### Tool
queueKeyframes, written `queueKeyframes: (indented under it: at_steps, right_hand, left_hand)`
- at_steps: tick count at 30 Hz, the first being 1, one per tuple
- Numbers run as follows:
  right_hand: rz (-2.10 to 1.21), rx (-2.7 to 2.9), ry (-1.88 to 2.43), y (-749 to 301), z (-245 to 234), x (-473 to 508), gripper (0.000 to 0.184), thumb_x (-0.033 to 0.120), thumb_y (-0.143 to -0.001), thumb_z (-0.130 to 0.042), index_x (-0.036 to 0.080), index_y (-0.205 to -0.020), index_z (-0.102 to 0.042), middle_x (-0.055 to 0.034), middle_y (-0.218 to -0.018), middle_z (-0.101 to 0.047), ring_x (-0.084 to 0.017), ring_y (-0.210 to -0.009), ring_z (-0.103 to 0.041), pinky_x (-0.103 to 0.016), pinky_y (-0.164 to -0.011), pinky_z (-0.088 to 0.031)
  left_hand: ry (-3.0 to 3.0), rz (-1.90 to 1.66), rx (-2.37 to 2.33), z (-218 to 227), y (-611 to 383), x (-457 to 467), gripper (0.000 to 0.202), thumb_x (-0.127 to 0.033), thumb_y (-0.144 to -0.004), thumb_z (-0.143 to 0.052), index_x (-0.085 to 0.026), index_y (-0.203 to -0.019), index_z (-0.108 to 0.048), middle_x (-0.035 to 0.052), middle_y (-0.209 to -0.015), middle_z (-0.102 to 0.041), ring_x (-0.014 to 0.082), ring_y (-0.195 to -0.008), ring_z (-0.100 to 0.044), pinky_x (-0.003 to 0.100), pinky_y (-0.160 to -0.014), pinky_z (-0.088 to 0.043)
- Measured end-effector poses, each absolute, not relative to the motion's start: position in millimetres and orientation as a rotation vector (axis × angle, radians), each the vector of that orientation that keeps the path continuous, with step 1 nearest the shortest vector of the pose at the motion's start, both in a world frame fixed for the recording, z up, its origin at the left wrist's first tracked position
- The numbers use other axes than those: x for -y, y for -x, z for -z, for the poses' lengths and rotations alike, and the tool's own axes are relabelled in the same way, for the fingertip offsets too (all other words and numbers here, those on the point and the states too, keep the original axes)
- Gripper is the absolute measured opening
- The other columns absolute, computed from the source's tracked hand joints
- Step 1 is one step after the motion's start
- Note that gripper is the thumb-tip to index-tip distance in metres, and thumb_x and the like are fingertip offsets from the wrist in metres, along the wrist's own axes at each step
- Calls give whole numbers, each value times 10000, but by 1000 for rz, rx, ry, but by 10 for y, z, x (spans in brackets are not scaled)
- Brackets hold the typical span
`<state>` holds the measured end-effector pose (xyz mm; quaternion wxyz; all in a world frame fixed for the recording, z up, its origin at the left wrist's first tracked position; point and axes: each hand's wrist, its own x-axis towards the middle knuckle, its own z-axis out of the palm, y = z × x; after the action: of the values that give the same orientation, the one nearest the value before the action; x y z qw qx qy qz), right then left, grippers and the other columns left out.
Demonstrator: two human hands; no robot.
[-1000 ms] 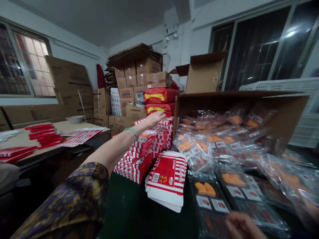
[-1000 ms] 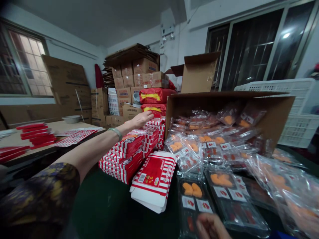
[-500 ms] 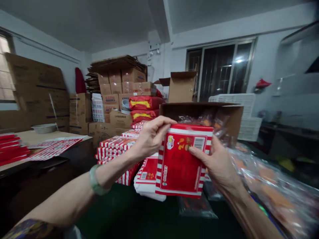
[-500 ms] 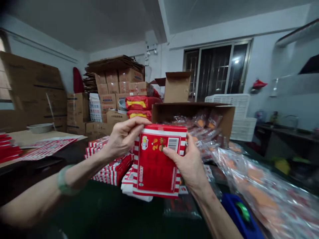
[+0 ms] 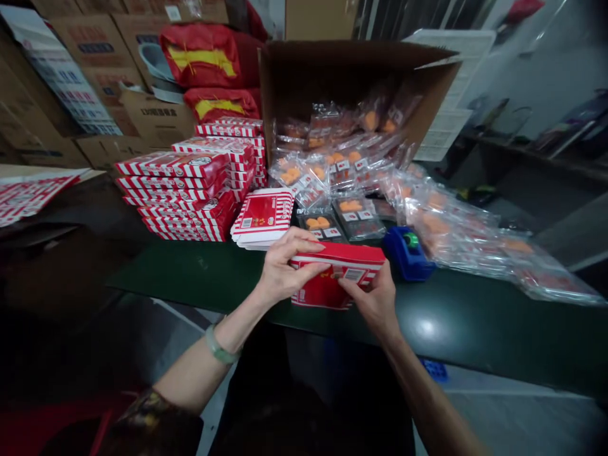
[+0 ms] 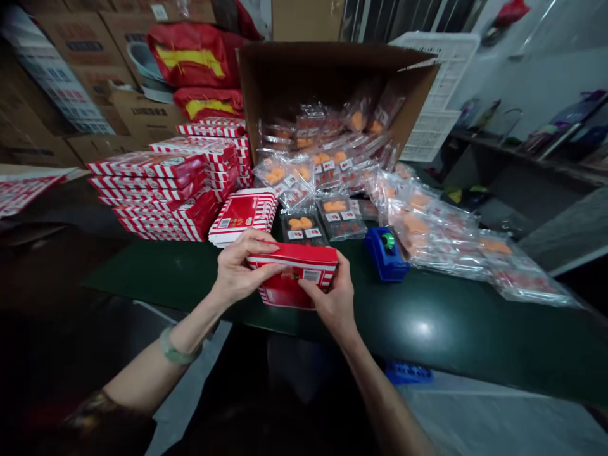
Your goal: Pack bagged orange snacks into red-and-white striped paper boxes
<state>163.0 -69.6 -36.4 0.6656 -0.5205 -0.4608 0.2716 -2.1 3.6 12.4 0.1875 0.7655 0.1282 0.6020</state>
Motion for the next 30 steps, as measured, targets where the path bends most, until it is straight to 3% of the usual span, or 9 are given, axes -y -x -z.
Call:
queueKeyframes:
  at_steps: [5,7,9,12,15,19,30]
  right_hand:
    - [16,1420,1152,-1659,159,821,920,334,-610,-806,241,-1378,-307,-127,-1297,-475,-292,-1178,-495,-510,-988,-420]
    - [339,1550,1052,-1645,-10,861,860,318,-619,-805,257,-1347,-352,-115,-1267,-477,-308,-1193,-465,-536,-997,-392]
    - [536,1644,1006,-1616,-191,882,679,293,-664,-775,262,-1255,-442,-93,-1183,-512,-301,-1166,-475,-521,-970,-410]
    - [611,1748,1002,-1580,-399,889,384,231,-727,-722,236,-1066,-540,-65,-1034,-555,-262,-1076,-517,-461,-902,-452]
    - [604,1833,976,-1571,-482,895,202,147,-759,-678,228,-919,-587,-27,-907,-590,-214,-969,-551,-401,-829,-464]
    - [589,1803,965,-1549,-473,908,181,48,-751,-649,207,-828,-605,-3,-789,-618,-178,-856,-563,-361,-768,-461]
    - [851,1724,955,-1434,-200,718,158,59,-741,-661,191,-818,-619,-9,-761,-655,-172,-827,-569,-349,-754,-402]
  left_hand:
    - [-2169,-1719,-353,-174,43,34,255,-164,-663,-776,-175,-882,-645,30,-871,-626,116,-770,-617,255,-681,-507]
    - [-2175,-1716,-360,-181,44,58,242,-173,-674,-768,-175,-882,-643,29,-868,-625,115,-762,-616,256,-673,-507]
    - [-2180,-1712,-366,-184,45,71,230,-179,-680,-765,-171,-874,-642,30,-865,-624,115,-760,-615,256,-671,-506]
    - [-2181,-1701,-362,-189,49,78,225,-180,-686,-760,-170,-878,-644,32,-862,-620,117,-766,-612,258,-670,-503]
    - [-2166,-1703,-332,-184,47,79,230,-177,-692,-755,-171,-891,-642,33,-862,-617,119,-769,-608,266,-675,-503]
    - [-2126,-1712,-304,-163,23,62,230,-172,-693,-753,-173,-892,-638,37,-866,-622,126,-787,-606,278,-689,-505]
    - [-2046,-1708,-345,-150,-29,-49,218,-190,-690,-756,-163,-879,-650,39,-860,-604,128,-802,-599,281,-722,-494]
